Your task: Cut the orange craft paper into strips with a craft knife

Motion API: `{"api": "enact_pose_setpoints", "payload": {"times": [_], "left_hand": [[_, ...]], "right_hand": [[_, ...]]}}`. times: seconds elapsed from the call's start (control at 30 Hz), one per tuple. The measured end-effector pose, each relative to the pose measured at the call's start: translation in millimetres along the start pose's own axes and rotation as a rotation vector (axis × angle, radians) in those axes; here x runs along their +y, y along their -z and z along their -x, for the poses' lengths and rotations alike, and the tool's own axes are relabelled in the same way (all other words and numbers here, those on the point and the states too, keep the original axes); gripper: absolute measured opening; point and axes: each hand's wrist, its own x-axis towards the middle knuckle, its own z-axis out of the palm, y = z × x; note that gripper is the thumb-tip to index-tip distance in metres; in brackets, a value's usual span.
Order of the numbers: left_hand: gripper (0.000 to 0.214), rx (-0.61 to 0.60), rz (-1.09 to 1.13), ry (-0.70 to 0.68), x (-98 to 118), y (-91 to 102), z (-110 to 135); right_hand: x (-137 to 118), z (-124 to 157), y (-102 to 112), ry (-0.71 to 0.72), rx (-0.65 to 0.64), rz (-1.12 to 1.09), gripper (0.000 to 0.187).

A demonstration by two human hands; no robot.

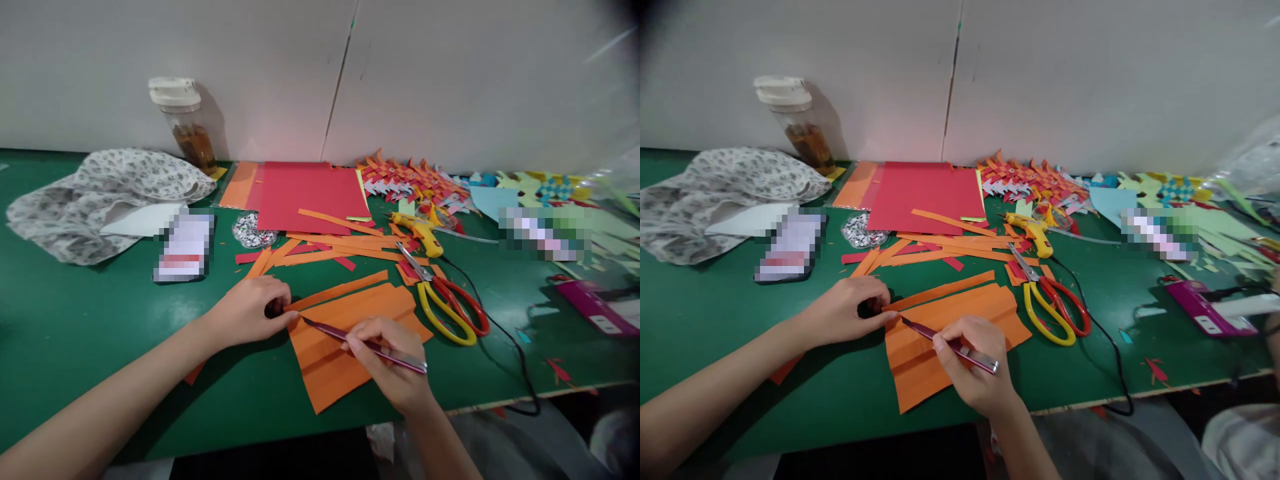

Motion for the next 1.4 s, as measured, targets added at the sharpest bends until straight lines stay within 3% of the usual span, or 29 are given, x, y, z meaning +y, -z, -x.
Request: {"api": "enact_pose_setpoints", "payload": {"times": [0.1, 0.3, 0.5, 0.63, 0.87, 0.97, 1.13, 1.23, 1.4], "left_hand": [[0.022, -0.003, -0.023, -0.024, -2, -1.0, 1], [0.026, -0.028, 0.013, -0.042, -2, 2.9, -1], [0.022, -0.078, 0.051, -0.066, -5, 11.7, -1], [0.008, -0.13, 0.116, -0.121, -9, 17.0, 1], [0.006, -0.097, 0.119, -0.135, -12, 15.0, 3], [0.005, -0.1, 0.124, -0.142, -11, 15.0, 2], [0.002, -0.09, 0.135, -0.144, -12, 13.3, 1], [0.002, -0.079, 0.145, -0.145, -13, 11.4, 0], [0.003, -0.088, 0.16, -0.127, -15, 11.5, 0]], "right_hand": [[-7, 1, -1, 0.112, 0.031, 0.034, 0.013], [-24, 17, -13, 0.388, 0.072, 0.258, 0.029], [-32, 17, -29, 0.447, 0.074, 0.385, 0.027], [-32, 13, -29, 0.369, 0.105, 0.278, 0.023], [-33, -17, -2, -0.069, 0.297, -0.047, 0.01], [-35, -39, 1, -0.092, 0.213, -0.096, 0.015], [-25, -51, -18, -0.171, 0.107, -0.256, 0.025], [-17, -46, -28, -0.249, 0.104, -0.326, 0.025], [-13, -41, -29, -0.25, 0.164, -0.322, 0.023]]}}
